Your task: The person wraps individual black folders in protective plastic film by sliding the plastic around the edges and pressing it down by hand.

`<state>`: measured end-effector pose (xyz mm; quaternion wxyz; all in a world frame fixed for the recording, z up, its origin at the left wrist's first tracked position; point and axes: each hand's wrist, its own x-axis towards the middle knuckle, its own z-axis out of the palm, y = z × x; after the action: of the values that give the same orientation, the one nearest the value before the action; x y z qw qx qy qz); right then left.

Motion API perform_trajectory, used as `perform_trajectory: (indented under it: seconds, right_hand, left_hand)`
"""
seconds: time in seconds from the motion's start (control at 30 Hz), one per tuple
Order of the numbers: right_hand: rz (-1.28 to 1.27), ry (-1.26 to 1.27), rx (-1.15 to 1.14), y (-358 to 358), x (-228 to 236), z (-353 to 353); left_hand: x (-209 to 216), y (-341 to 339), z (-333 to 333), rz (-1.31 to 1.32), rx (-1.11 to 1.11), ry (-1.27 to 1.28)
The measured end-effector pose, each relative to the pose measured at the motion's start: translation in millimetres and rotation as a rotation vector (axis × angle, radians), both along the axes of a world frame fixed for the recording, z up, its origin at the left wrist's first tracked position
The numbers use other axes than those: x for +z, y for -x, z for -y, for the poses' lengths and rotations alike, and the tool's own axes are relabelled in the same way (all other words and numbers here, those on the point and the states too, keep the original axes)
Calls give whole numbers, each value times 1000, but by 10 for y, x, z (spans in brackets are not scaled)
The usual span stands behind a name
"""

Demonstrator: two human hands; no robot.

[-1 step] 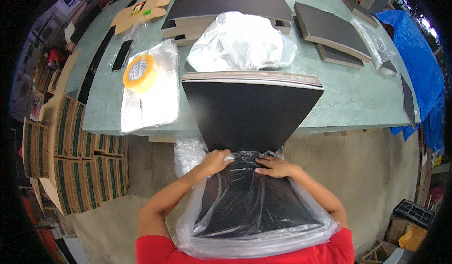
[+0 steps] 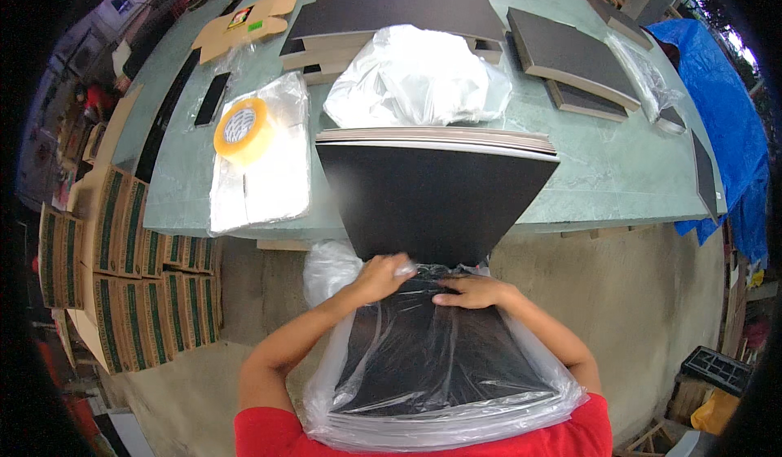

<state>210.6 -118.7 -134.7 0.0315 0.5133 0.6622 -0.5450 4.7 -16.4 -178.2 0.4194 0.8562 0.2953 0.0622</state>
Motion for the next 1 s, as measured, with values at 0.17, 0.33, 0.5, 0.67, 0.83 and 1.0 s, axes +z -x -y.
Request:
perform_trajectory:
  seconds: [0.17, 0.33, 0.5, 0.67, 0.83, 1.0]
  right_hand:
    - [-538, -173, -376, 226, 1181, -386]
    - [-955, -185, -620, 194, 1311, -248]
    - [-670, -28, -385, -46, 864, -4]
    - [-888, -6, -719, -82, 1025, -97]
    - [-589, -142, -901, -185, 911, -58]
    - [-703, -185, -1055, 137, 689, -132]
  left_hand:
    - [1769, -482, -114, 744, -43, 274]
    - [1879, -258, -263, 591, 113, 739]
    - [1726, -144, -394, 729, 283, 524]
    - [1567, -202, -308, 471, 128, 503]
    - [1648, -195, -202, 288, 208, -527]
    - [1592, -536, 247, 391, 61, 96]
